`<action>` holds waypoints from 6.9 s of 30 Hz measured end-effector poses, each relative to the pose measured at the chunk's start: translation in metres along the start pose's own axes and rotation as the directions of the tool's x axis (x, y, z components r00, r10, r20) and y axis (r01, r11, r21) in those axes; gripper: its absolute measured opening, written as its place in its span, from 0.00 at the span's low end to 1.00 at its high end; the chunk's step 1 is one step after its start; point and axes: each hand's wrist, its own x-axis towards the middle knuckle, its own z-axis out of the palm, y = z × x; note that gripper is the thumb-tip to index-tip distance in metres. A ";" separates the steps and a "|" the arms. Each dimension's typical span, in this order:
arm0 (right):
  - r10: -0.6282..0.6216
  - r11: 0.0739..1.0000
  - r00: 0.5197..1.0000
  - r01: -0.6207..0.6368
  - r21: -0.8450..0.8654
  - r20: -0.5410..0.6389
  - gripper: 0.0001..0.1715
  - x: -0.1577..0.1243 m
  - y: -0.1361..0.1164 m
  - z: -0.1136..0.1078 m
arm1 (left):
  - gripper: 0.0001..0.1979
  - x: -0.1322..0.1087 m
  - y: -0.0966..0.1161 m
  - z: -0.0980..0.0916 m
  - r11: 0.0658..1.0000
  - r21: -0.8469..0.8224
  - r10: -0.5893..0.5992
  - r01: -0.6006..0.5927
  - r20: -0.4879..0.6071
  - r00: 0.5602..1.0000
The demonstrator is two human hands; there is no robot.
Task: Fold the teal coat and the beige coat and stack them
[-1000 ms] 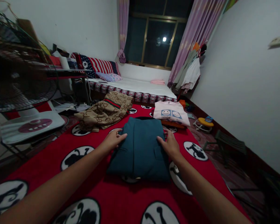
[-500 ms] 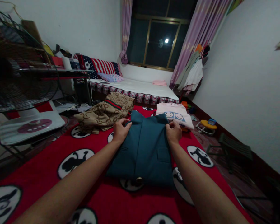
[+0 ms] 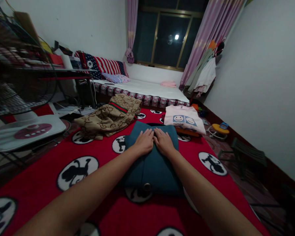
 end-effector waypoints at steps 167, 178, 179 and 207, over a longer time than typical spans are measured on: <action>0.199 0.969 0.980 -0.201 -0.143 -0.030 0.28 -0.038 -0.017 0.026 | 0.30 -0.139 -0.029 -0.044 0.572 -0.767 -0.447 0.290 0.005 0.895; 0.234 0.962 0.972 -0.230 -0.149 0.010 0.27 -0.037 -0.028 0.013 | 0.14 -0.131 -0.041 -0.036 0.972 -0.093 -0.229 0.214 -0.197 0.953; 0.238 0.962 0.971 -0.235 -0.142 0.004 0.26 -0.037 -0.028 0.011 | 0.18 -0.126 -0.040 -0.035 0.981 -0.115 -0.181 0.158 -0.237 0.954; 0.435 0.895 0.899 -0.437 -0.089 -0.042 0.26 -0.039 0.011 -0.034 | 0.34 -0.138 -0.054 -0.042 0.858 -0.082 -0.503 0.507 0.060 0.862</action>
